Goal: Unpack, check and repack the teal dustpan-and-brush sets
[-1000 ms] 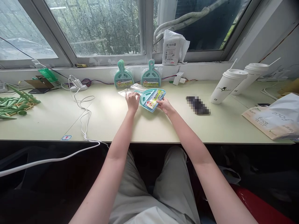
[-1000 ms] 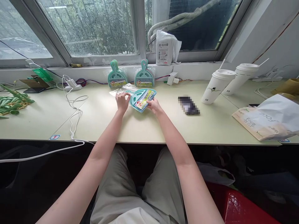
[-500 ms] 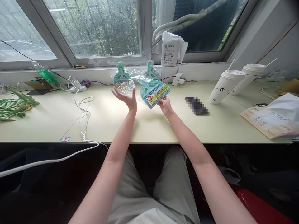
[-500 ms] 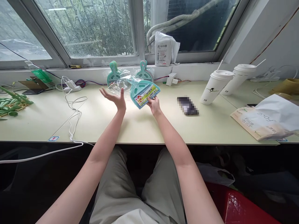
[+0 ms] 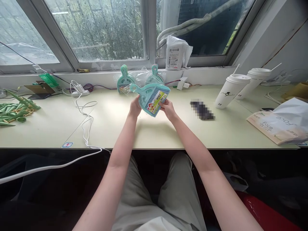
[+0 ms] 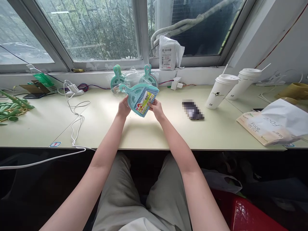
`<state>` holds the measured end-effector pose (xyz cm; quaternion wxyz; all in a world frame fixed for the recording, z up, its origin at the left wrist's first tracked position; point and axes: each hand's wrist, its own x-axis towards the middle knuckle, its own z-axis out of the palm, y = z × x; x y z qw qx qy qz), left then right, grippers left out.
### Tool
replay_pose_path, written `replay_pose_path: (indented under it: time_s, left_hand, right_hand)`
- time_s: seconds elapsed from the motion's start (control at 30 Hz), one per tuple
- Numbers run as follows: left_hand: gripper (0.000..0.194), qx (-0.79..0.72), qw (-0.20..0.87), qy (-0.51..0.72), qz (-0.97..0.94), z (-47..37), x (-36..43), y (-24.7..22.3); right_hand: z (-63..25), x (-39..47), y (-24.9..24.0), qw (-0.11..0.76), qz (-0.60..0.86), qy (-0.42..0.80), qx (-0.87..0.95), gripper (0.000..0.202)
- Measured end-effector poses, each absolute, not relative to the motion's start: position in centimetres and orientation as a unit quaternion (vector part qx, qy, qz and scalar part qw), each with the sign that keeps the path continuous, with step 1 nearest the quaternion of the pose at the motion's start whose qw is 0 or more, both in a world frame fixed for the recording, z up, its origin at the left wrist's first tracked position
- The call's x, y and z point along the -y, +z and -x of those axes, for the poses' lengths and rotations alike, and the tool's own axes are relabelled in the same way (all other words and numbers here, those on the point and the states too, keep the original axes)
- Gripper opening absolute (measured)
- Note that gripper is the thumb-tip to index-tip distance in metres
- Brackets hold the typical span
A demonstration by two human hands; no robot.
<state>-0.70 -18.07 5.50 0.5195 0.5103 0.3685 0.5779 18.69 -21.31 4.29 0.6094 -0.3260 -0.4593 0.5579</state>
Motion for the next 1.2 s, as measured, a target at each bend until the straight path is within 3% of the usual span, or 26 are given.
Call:
replay_pose_path:
  time_s: [0.17, 0.33, 0.6, 0.77, 0.97, 1.2]
  left_hand:
    - [0.041, -0.310, 0.579, 0.550, -0.515, -0.1, 18.2, 5.2]
    - [0.050, -0.255, 0.631, 0.516, -0.520, -1.8, 18.7, 4.8]
    - [0.057, -0.225, 0.645, 0.511, -0.521, -2.5, 19.1, 4.8]
    - [0.053, -0.228, 0.645, 0.509, -0.522, -2.8, 19.3, 4.9]
    - [0.057, -0.238, 0.695, 0.404, -0.545, -4.5, 20.4, 4.7]
    - [0.053, -0.252, 0.618, 0.533, -0.520, -4.6, 19.6, 5.0]
  right_hand:
    - [-18.3, 21.3, 4.1, 0.654, 0.333, 0.540, 0.412, 0.023]
    - [-18.4, 21.1, 4.0, 0.669, 0.352, 0.528, 0.387, 0.023]
    - [-18.1, 21.2, 4.0, 0.676, 0.348, 0.507, 0.406, 0.042]
    - [-18.2, 21.1, 4.5, 0.669, 0.359, 0.510, 0.405, 0.039]
    - [-18.6, 21.7, 5.5, 0.698, 0.340, 0.497, 0.388, 0.040]
    - [-18.5, 20.9, 4.9, 0.720, 0.329, 0.498, 0.355, 0.053]
